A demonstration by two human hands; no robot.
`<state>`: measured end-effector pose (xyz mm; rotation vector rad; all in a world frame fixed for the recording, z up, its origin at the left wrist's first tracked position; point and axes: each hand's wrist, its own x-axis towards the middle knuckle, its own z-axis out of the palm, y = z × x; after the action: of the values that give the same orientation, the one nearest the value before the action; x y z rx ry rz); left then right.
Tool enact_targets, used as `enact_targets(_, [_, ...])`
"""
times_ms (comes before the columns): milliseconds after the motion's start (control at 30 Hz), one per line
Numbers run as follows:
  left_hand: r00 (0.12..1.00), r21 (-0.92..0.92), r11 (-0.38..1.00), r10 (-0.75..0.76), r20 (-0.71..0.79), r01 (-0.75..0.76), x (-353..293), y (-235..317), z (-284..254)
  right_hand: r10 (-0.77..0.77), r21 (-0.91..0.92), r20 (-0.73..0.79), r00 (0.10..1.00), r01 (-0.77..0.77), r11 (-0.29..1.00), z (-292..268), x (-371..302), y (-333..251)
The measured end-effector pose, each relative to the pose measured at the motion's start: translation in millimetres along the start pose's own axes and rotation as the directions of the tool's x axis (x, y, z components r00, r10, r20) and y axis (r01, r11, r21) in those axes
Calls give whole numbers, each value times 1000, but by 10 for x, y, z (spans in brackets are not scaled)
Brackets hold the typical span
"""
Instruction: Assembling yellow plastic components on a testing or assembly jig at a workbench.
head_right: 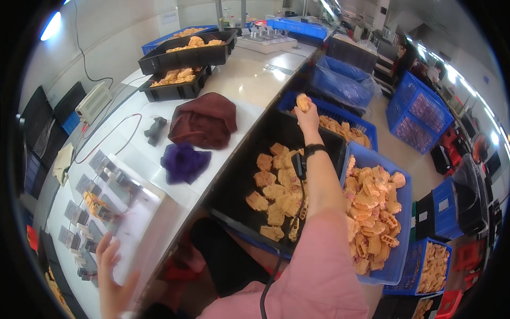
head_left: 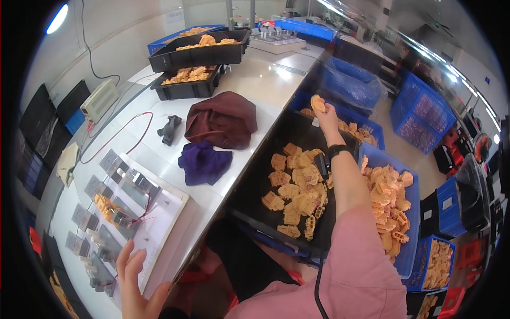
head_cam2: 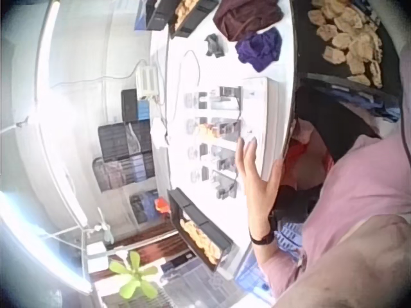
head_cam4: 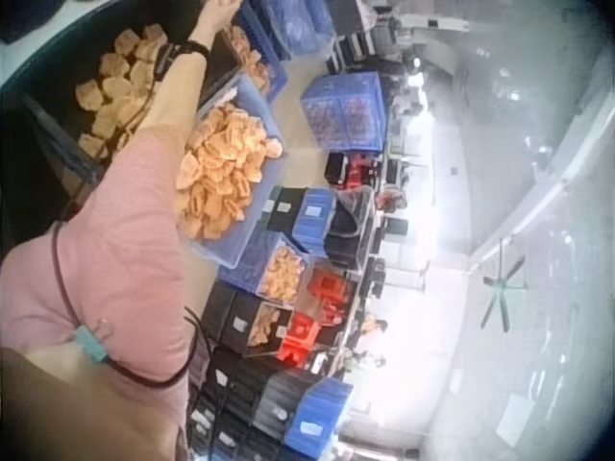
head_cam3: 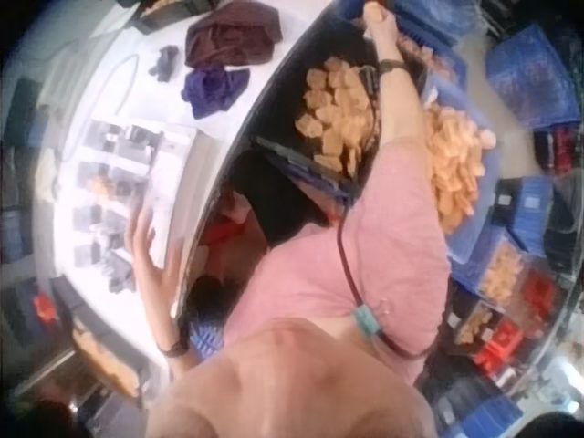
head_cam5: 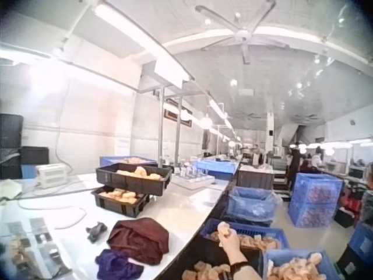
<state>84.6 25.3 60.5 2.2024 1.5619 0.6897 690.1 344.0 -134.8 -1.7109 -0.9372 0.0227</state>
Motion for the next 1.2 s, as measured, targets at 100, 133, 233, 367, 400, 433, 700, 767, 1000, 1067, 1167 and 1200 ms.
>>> enact_targets(100, [995, 22, 998, -52, -80, 54, -307, -271, -61, -116, 190, 192, 975, 79, 979, 149, -472, -222])
enact_targets(133, [989, -11, 998, -65, -131, 64, -404, -387, -91, -133, 234, 256, 957, 72, 970, 190, -703, -323])
enact_targets(233, [940, -76, 981, -190, -283, 176, -749, -626, -161, -175, 451, 539, 824, -106, 886, 380, -1410, -837])
enact_targets(367, [643, -300, 930, -364, -674, 211, -1190, -1203, -98, -299, 485, 724, 622, -150, 862, 106, -2247, -1797])
enact_targets(400, [564, -329, 900, -436, -702, 286, -1244, -1258, -120, -360, 503, 738, 571, -111, 857, 24, -2413, -2017])
enact_targets(433, [475, -369, 864, -499, -725, 344, -1276, -1328, -92, -387, 489, 761, 521, -68, 870, -67, -2607, -2320])
enact_targets(700, [316, -398, 745, -614, -724, 535, -1916, -2020, 276, -879, 818, 476, 7, 364, 446, 356, -3669, -3480])
enact_targets(767, [300, -403, 759, -597, -744, 511, -1949, -2120, 395, -888, 805, 460, 5, 419, 419, 464, -3852, -3547])
enact_targets(1000, [266, -265, 694, -558, -786, 670, -1767, -2065, 543, -852, 772, 521, -55, 456, 443, 711, -3875, -3399])
enact_targets(1067, [256, -242, 708, -519, -816, 663, -1798, -2077, 566, -822, 771, 565, -73, 401, 494, 731, -3870, -3425])
enact_targets(1167, [244, -250, 684, -540, -806, 686, -1776, -2078, 574, -778, 753, 625, -67, 314, 578, 755, -3874, -3440])
enact_targets(1200, [252, -238, 679, -538, -804, 694, -1770, -2082, 578, -765, 745, 641, -54, 284, 604, 762, -3881, -3439])
